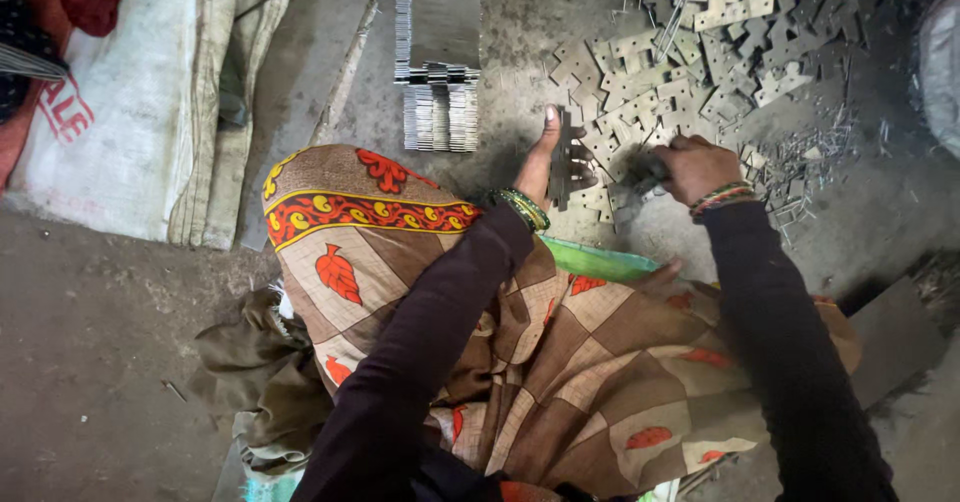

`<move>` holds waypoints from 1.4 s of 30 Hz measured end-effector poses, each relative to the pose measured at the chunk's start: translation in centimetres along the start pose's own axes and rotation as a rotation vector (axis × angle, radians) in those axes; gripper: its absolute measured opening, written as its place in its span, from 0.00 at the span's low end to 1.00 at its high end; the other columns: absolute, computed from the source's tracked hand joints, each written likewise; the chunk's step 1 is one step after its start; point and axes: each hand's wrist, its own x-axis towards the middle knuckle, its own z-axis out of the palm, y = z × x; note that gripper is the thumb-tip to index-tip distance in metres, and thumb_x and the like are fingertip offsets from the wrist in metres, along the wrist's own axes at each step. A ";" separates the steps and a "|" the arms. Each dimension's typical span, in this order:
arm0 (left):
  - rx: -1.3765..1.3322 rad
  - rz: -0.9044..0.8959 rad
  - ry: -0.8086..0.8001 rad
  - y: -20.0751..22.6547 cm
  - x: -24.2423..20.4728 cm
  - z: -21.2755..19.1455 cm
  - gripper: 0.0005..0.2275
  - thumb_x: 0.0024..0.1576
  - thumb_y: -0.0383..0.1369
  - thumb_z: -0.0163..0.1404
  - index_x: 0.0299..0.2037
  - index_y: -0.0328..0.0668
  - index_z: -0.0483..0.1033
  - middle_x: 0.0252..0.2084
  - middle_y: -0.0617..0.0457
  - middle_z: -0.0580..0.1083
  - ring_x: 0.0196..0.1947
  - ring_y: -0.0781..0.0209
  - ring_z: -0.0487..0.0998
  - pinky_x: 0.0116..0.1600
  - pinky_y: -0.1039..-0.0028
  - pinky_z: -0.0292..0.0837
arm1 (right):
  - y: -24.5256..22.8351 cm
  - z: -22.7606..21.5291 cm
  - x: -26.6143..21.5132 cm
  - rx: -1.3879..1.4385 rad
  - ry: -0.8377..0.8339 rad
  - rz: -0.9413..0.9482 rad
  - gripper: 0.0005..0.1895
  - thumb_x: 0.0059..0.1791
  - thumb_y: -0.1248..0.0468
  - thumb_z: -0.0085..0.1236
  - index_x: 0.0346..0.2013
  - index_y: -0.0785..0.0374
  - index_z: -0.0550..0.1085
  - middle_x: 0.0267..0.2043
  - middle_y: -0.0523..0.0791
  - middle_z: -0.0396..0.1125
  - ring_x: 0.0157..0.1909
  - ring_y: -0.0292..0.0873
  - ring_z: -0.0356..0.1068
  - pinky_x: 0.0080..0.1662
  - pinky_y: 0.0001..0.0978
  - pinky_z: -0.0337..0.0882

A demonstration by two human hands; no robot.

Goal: The person sits on the floor and repeatedly picks up small metal pieces, aligns them, and stacks them into neat piles. The person handles the metal parts by hand and organizes them into growing stacks.

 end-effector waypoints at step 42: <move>0.189 0.173 0.105 -2.2 4.0 -4.4 0.36 0.55 0.69 0.48 0.50 0.37 0.76 0.44 0.48 0.76 0.37 0.62 0.79 0.42 0.71 0.76 | -3.9 4.7 3.1 0.014 0.380 0.084 0.29 0.41 0.56 0.73 0.54 0.61 0.76 0.57 0.52 0.64 0.55 0.54 0.67 0.48 0.47 0.73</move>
